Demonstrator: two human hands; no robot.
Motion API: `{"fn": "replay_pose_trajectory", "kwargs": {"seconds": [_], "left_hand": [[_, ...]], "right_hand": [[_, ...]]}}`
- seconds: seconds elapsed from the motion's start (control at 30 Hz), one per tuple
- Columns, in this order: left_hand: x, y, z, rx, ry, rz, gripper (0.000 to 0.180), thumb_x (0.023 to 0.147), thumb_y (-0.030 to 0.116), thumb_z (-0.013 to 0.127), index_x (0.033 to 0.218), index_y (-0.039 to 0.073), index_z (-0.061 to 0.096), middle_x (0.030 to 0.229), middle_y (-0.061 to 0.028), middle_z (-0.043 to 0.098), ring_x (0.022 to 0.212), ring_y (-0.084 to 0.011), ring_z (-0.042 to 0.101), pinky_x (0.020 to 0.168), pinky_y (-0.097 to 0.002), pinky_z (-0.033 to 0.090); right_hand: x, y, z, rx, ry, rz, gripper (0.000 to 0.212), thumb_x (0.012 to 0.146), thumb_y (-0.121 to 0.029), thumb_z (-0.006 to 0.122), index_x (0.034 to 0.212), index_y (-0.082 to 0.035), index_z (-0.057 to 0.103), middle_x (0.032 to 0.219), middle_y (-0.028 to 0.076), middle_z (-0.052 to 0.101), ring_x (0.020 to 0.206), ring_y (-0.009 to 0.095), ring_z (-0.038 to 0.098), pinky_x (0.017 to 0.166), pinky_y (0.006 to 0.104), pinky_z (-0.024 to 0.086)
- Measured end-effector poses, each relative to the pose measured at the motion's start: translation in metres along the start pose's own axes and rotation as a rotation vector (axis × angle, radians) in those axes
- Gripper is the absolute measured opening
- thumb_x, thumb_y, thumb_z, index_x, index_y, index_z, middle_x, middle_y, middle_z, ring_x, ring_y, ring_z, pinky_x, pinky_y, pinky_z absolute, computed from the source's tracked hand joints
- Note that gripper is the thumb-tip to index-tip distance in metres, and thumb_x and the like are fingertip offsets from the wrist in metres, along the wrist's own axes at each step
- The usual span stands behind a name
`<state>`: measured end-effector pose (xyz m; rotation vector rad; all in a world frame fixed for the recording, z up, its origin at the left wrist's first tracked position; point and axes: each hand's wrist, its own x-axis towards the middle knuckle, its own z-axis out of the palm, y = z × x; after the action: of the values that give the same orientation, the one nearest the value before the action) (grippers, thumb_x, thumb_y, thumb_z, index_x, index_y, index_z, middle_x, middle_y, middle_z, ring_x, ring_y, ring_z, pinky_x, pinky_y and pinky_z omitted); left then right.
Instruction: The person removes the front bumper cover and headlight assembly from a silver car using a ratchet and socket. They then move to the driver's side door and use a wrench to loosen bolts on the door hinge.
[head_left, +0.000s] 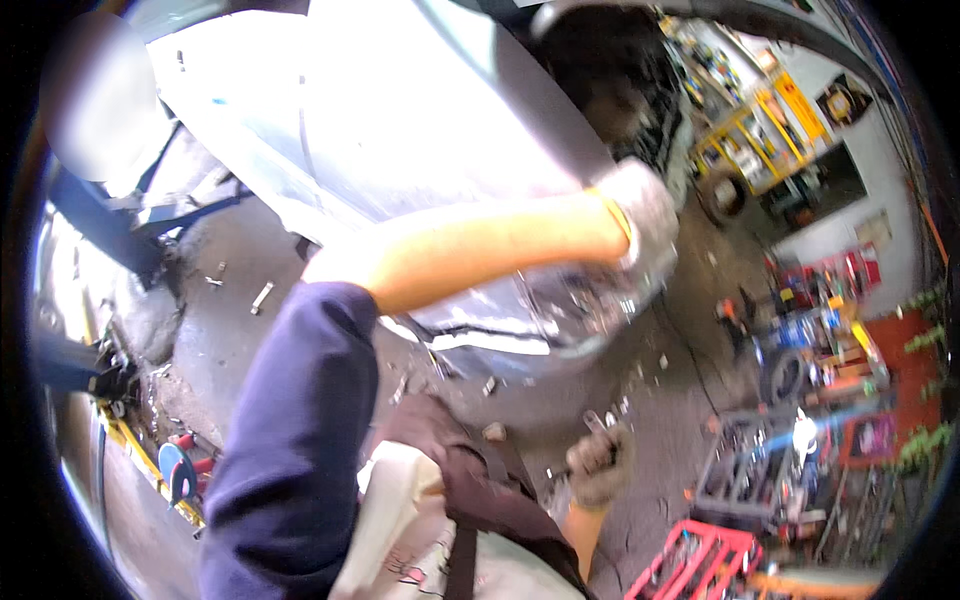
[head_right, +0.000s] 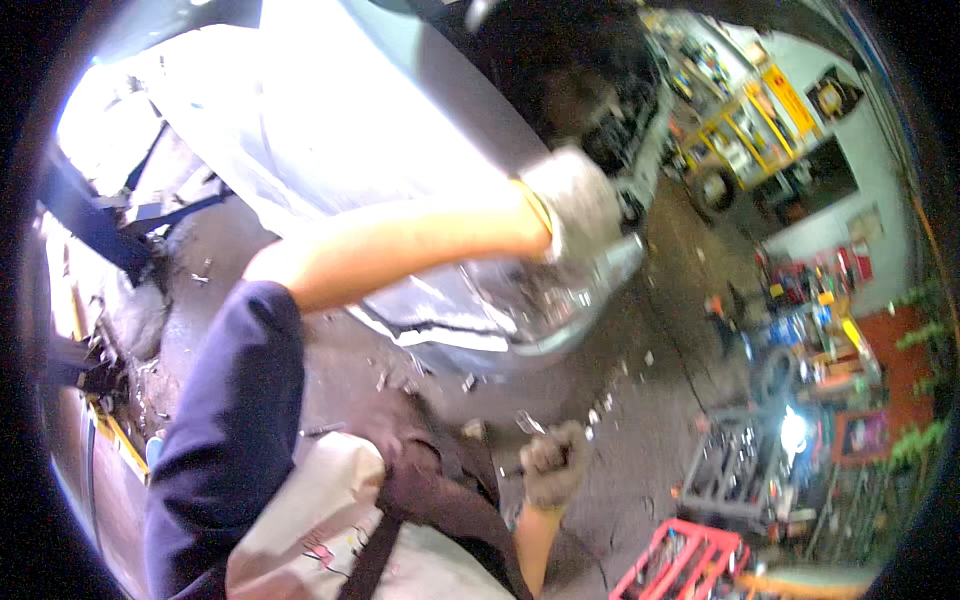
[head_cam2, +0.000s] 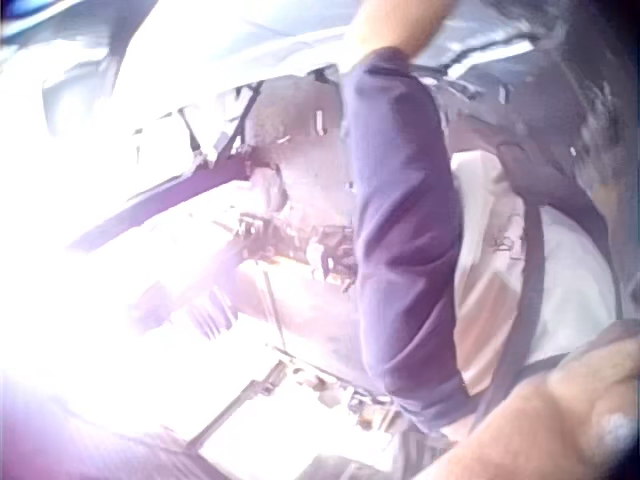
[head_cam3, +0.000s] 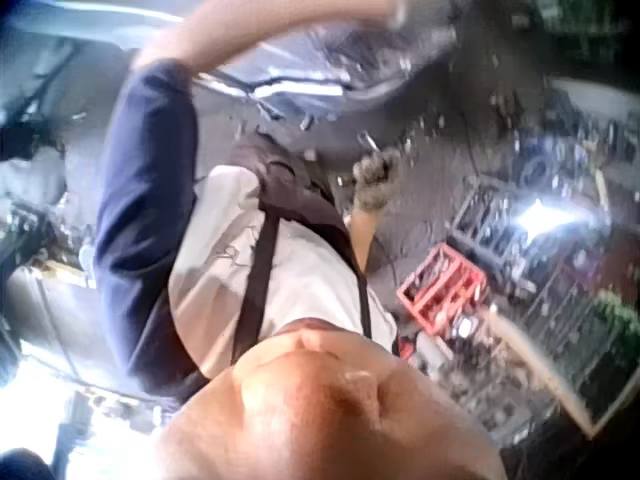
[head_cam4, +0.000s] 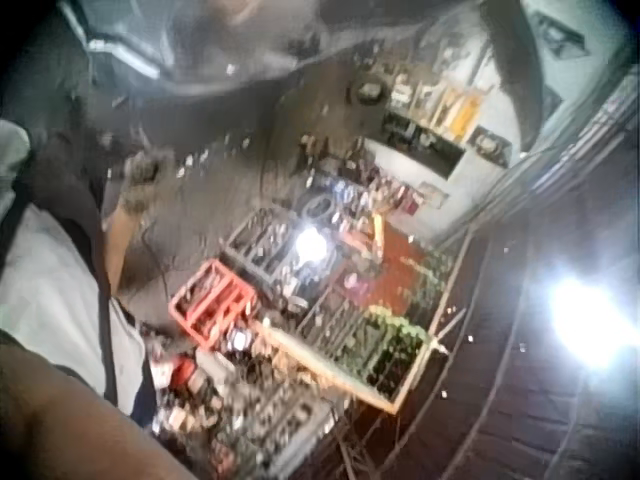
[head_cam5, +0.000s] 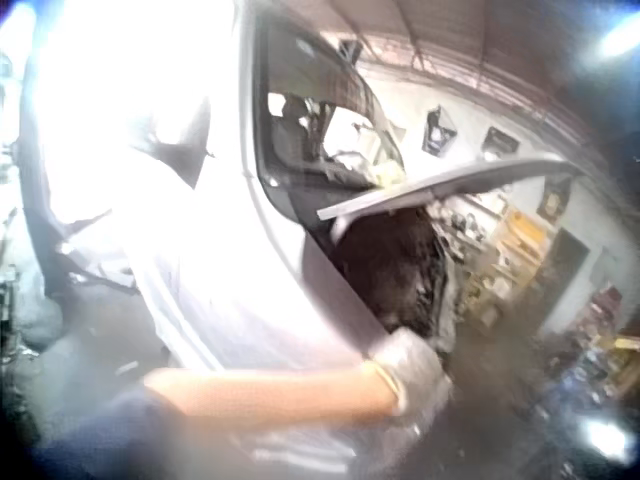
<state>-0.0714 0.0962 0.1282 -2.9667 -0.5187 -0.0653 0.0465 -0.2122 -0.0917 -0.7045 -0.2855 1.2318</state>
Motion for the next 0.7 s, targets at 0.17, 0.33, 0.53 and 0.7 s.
{"fn": "replay_pose_trajectory", "kwargs": {"seconds": [0.17, 0.33, 0.53, 0.7], "left_hand": [[0.001, 0.011, 0.001, 0.103, -0.069, -0.093, 0.024, 0.087, 0.033, 0.068, 0.092, 0.013, 0.081, 0.089, -0.0035, 0.076, 0.088, -0.0256, 0.072, 0.070, -0.0420, 0.053], [0.046, 0.034, 0.041, -0.065, 0.057, -0.078, 0.022, 0.086, 0.026, 0.067, 0.099, 0.014, 0.081, 0.096, -0.0042, 0.077, 0.090, -0.0252, 0.073, 0.070, -0.0405, 0.055], [0.057, 0.025, 0.050, -0.033, 0.008, 0.085, 0.025, 0.087, 0.026, 0.066, 0.103, 0.013, 0.080, 0.104, -0.0057, 0.077, 0.101, -0.0281, 0.073, 0.076, -0.0431, 0.059], [0.074, 0.025, 0.056, -0.019, -0.040, 0.151, 0.030, 0.090, 0.032, 0.064, 0.106, 0.013, 0.079, 0.112, -0.0058, 0.075, 0.102, -0.0264, 0.073, 0.077, -0.0427, 0.059]], "right_hand": [[0.065, -0.014, -0.015, 0.193, 0.027, 0.145, 0.028, 0.100, -0.028, 0.046, 0.076, -0.014, 0.048, 0.051, -0.004, 0.029, 0.040, 0.009, 0.022, 0.037, 0.0282, 0.018], [0.148, -0.046, 0.023, -0.056, -0.081, 0.176, 0.023, 0.094, -0.028, 0.048, 0.078, -0.012, 0.052, 0.049, -0.004, 0.031, 0.039, 0.009, 0.024, 0.036, 0.0284, 0.021], [0.176, -0.071, 0.075, -0.523, 0.121, 0.158, 0.028, 0.096, -0.033, 0.053, 0.077, -0.012, 0.054, 0.053, -0.005, 0.040, 0.041, 0.009, 0.037, 0.038, 0.0269, 0.027], [0.195, -0.097, 0.059, -0.878, -0.080, 0.048, 0.027, 0.098, -0.024, 0.051, 0.092, -0.003, 0.067, 0.070, 0.000, 0.059, 0.051, 0.010, 0.052, 0.045, 0.0234, 0.036]]}}
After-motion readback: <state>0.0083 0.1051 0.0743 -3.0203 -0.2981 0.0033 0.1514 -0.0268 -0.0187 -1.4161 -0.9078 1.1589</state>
